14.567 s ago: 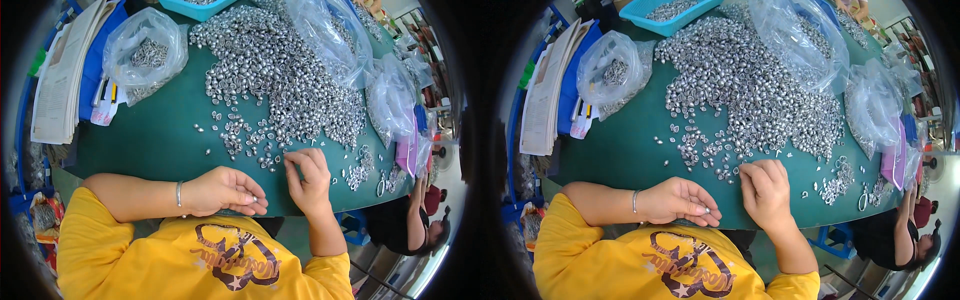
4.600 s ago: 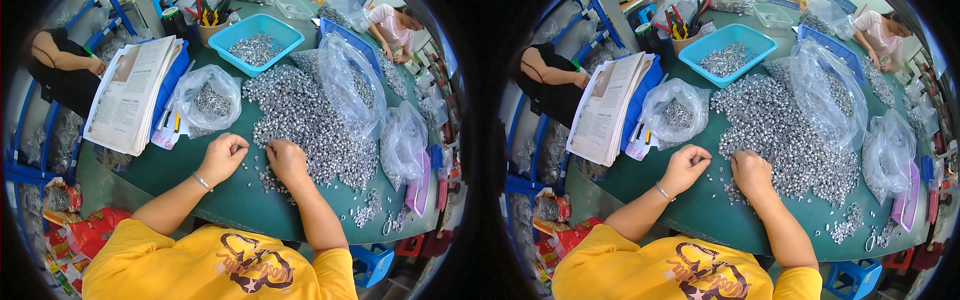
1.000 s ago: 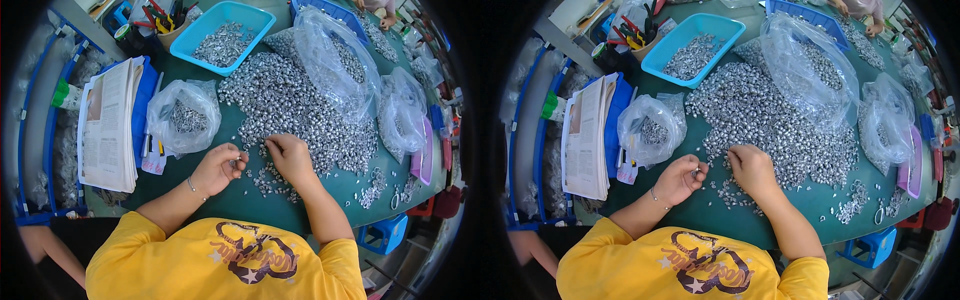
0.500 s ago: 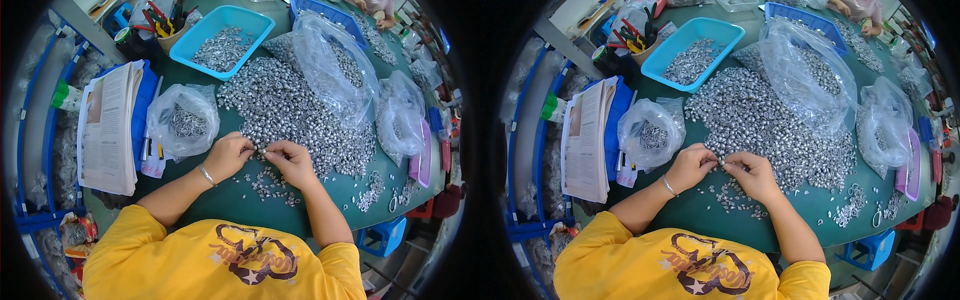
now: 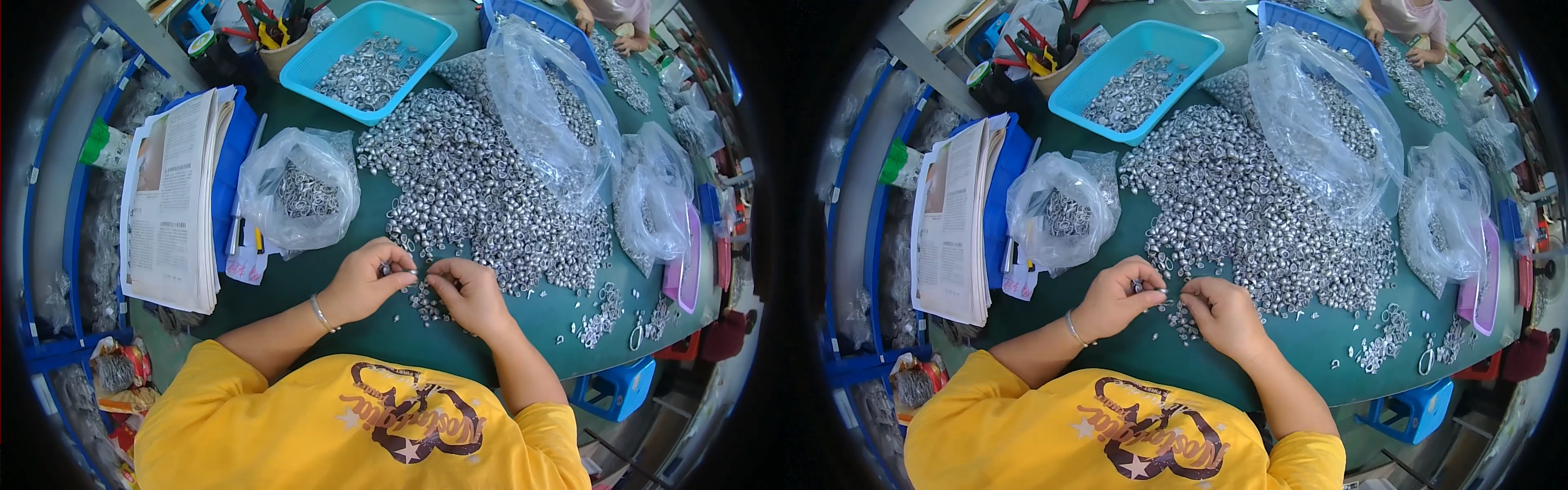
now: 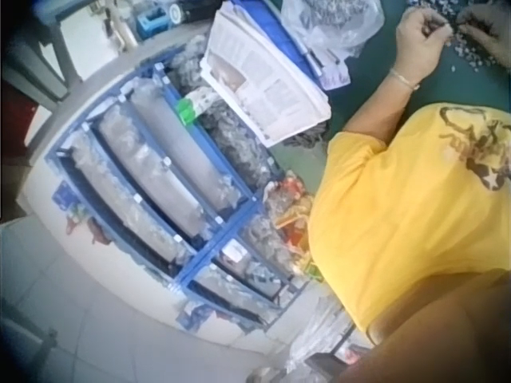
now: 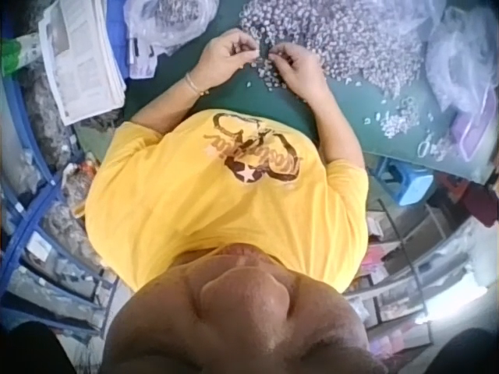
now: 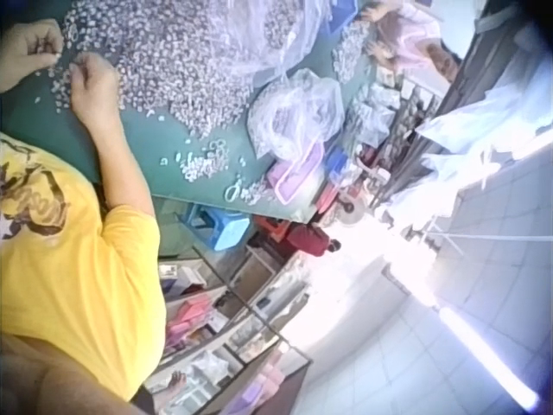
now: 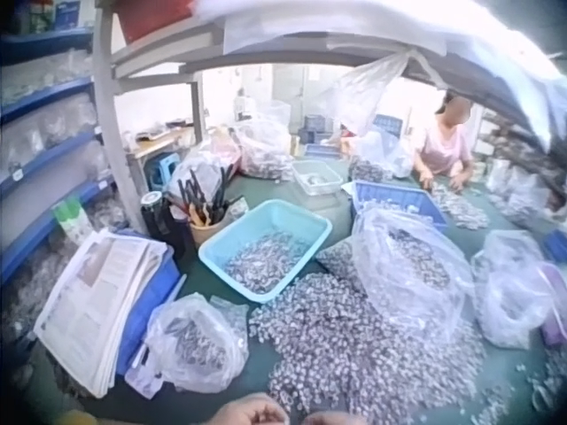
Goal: The person picks up metal links from a pile on the table and places them into smaller groups and plastic bags by hand.
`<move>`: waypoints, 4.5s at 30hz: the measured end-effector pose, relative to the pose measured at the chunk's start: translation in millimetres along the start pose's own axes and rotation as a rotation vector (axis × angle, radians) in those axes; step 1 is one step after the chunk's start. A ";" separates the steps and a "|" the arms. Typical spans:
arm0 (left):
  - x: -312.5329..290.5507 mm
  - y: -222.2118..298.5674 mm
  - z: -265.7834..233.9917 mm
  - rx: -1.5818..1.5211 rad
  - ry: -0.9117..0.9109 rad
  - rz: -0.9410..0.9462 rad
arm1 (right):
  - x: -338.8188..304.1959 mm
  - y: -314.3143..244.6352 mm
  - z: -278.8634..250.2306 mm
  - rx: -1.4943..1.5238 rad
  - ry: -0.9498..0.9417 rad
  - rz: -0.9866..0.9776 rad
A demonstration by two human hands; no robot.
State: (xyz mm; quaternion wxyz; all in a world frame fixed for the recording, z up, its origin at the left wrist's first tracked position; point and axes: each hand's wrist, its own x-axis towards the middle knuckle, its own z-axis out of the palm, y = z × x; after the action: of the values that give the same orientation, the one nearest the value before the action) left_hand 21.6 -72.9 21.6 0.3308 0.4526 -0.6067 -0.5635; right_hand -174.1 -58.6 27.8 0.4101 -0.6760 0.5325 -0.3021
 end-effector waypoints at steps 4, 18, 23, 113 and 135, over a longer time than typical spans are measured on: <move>-8.6 -1.6 -11.5 -0.489 -0.018 -0.304 | 17.3 -0.2 0.4 -0.302 0.148 -0.174; -16.5 4.0 -6.3 -0.221 0.080 -0.172 | 36.8 -1.3 9.1 -0.353 0.046 -0.304; -20.1 4.0 -4.7 -0.192 0.048 -0.051 | 10.4 -9.2 5.5 0.149 -0.035 -0.243; 21.1 -22.6 -33.9 0.917 0.391 0.388 | 42.2 -2.9 23.7 -0.543 0.105 -0.128; -23.4 -6.9 2.4 -1.210 -0.147 -0.609 | -12.7 -5.9 11.5 0.648 -0.047 0.180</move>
State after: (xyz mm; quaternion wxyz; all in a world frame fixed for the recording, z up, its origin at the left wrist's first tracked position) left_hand 29.3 -50.1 17.0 0.3102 0.2991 -0.0510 -0.9010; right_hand -164.7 -43.1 27.8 0.6409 -0.4676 0.4568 -0.4023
